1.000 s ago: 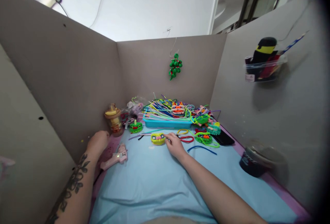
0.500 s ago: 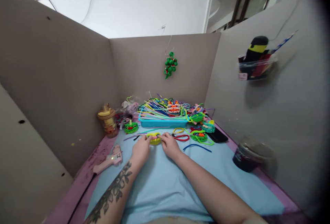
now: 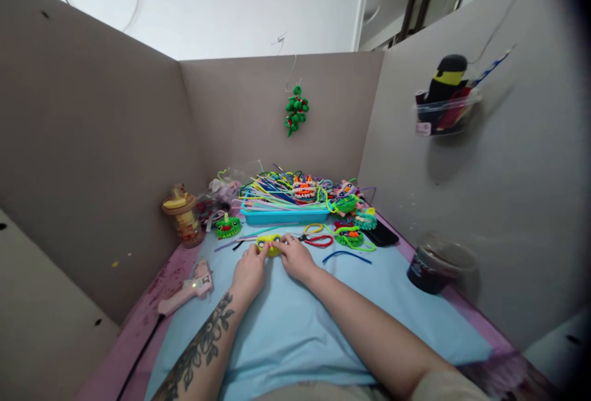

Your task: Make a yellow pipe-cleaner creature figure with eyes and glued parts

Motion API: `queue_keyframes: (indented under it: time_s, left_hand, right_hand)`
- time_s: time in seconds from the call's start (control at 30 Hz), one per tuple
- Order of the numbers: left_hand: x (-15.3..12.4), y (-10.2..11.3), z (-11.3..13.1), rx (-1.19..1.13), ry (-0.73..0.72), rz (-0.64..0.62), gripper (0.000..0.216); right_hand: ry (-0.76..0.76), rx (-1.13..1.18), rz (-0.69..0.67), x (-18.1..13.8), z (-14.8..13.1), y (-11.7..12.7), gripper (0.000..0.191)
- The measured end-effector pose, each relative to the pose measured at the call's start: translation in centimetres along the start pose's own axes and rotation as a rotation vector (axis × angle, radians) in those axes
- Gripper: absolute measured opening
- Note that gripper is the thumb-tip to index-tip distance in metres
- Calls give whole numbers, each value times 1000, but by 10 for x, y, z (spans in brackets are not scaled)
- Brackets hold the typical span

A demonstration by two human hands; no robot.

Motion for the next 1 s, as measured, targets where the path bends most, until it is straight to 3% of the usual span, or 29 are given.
queue_keyframes:
  time_s: [0.2,0.43,0.67,1.0]
  left_hand:
    - [0,0,-1,-75,-12,14,58]
    - [-2,10,-19,-195,62,219,64]
    - [-1,-1,-6,-155,-95,173,61]
    - [2,-5,-9,-174,-56,139,59]
  right_hand:
    - [15,44,36,0,0,-2,48]
    - [-84,226,215,1,18,-2,46]
    - [6,170,166,-1,9,-4,48]
    - [-9,81,80,-1,4,-7,46]
Point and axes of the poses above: each hand's wrist, its own x-axis towards the middle knuckle, its own y-axis out of the back of the hand, z = x × y, the point moved 4 cm from there along x, towards the middle knuckle, and after that the axes turned 11 degrees about -x, right-handed, at the moved point
